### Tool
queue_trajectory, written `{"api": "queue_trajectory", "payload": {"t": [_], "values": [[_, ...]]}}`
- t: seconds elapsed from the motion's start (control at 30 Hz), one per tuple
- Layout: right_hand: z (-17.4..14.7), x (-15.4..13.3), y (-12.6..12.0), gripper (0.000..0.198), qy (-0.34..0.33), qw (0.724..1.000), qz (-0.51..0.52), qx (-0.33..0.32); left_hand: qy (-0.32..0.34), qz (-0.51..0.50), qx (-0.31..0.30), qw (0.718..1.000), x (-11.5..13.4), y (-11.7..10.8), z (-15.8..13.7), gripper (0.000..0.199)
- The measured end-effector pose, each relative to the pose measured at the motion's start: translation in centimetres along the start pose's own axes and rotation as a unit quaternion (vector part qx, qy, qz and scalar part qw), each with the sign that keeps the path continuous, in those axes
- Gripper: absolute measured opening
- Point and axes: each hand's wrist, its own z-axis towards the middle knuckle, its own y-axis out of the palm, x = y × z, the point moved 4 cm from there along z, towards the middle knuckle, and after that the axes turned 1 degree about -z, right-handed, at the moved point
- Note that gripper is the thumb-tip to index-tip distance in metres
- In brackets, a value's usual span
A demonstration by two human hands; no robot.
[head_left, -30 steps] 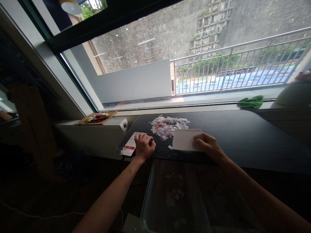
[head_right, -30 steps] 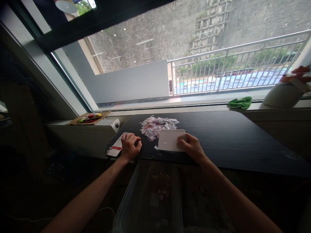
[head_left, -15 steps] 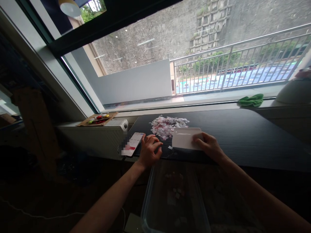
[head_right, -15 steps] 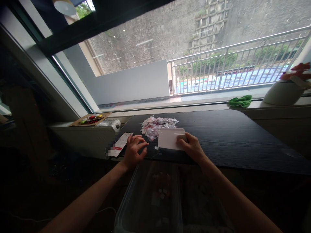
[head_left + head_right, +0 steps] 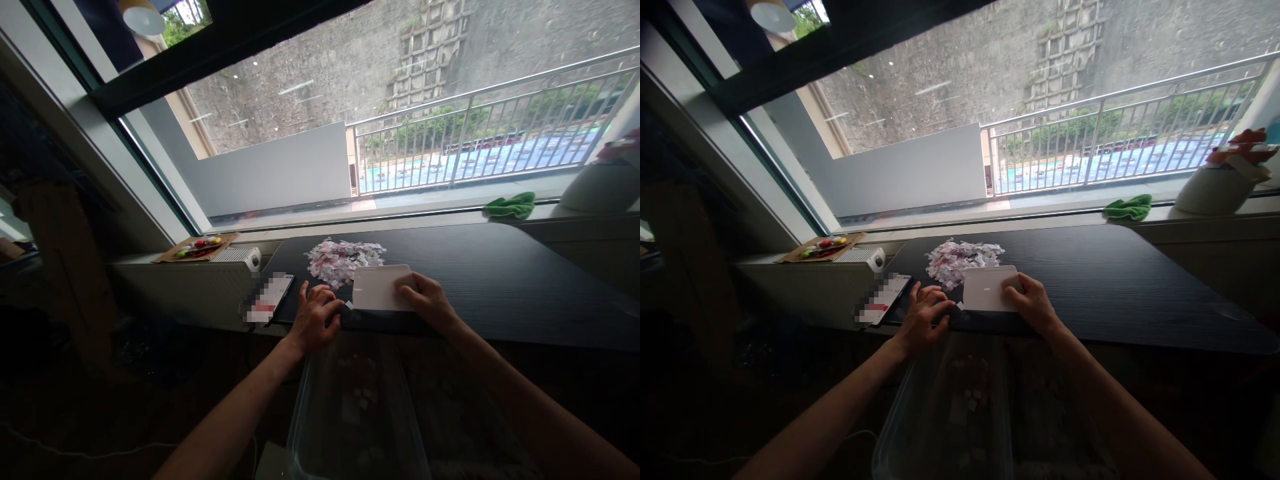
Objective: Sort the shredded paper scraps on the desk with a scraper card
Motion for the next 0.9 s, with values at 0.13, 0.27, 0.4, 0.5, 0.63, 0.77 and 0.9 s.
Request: {"api": "queue_trajectory", "payload": {"t": [0.13,0.27,0.4,0.5,0.63,0.77,0.9], "values": [[0.0,0.0,-0.1,0.021,-0.007,1.0,-0.008,0.004,0.025,0.008,-0.021,0.999,0.1,0.2,0.4,0.03],[-0.1,0.2,-0.1,0.02,-0.003,1.0,0.001,0.0,0.01,0.03,-0.023,0.999,-0.2,0.2,0.8,0.025],[0.0,0.4,-0.2,0.019,-0.013,1.0,0.008,0.005,-0.012,0.031,-0.019,0.999,-0.6,0.1,0.9,0.025],[0.1,0.4,-0.2,0.021,-0.025,1.0,0.007,0.005,-0.021,0.027,-0.011,0.999,-0.8,0.2,1.0,0.025],[0.0,0.4,0.0,0.019,-0.025,1.0,-0.004,0.011,-0.057,0.031,0.015,0.998,-1.6,0.3,1.4,0.024],[-0.1,0.3,0.0,0.02,-0.011,1.0,-0.01,0.027,-0.108,0.026,0.05,0.993,-2.6,0.5,1.5,0.021],[0.1,0.0,0.0,0.022,-0.009,1.0,-0.017,0.0,-0.112,0.024,0.068,0.991,-2.6,0.6,1.4,0.018]]}}
